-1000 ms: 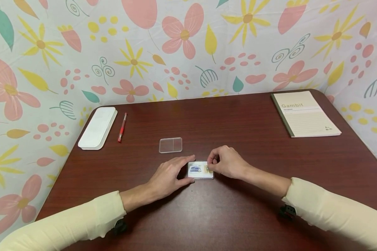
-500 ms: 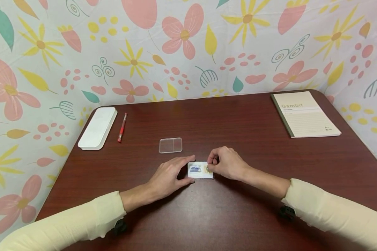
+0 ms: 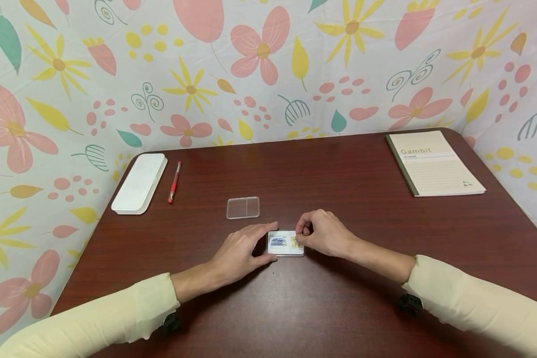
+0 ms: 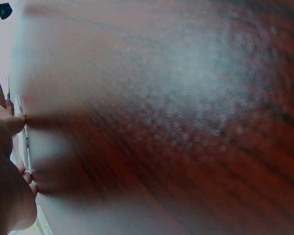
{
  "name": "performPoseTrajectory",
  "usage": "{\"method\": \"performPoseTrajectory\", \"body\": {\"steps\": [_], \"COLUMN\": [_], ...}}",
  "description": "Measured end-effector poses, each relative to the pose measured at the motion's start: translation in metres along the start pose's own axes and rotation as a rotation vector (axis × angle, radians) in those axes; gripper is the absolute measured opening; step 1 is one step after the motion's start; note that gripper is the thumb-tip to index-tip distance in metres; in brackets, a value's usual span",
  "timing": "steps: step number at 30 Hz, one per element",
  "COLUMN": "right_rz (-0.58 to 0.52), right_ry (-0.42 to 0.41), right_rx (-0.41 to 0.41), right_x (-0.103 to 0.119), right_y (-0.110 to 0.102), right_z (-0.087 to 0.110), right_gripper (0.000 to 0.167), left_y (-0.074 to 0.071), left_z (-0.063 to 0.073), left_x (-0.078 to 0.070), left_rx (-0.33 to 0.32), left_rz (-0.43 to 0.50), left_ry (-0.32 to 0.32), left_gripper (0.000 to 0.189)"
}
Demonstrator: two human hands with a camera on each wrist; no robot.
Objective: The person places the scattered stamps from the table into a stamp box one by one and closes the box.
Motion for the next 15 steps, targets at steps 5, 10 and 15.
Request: {"method": "performPoseTrajectory", "body": {"steps": [5, 10, 15], "right_rz": [-0.006, -0.011, -0.012], "right_ry": [-0.006, -0.009, -0.008], "right_rx": [-0.001, -0.004, -0.007], "right_x": [0.0005, 0.0006, 0.0004], "right_y": [0.0, -0.0002, -0.0006], "right_z": [0.0003, 0.0006, 0.0009], "right_gripper": [0.009, 0.009, 0.009], "left_y": [0.0, 0.0, 0.0002], "left_z": [0.0002, 0.0007, 0.0013], "left_x": [-0.0001, -0.0006, -0.0002], "left_rx": [-0.001, -0.002, -0.005], "left_rz": [0.0, -0.001, -0.003], "left_ry": [0.0, 0.002, 0.002], "left_gripper": [0.07, 0.07, 0.07]}}
Point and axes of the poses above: each hand's wrist, its own z-axis away from the middle knuckle, its own y-axis out of the palm, x = y × z, the point moved 10 cm from there along -z, towards the middle knuckle, and after that the axes turned 15 degrees about z, right-handed, at the moved point
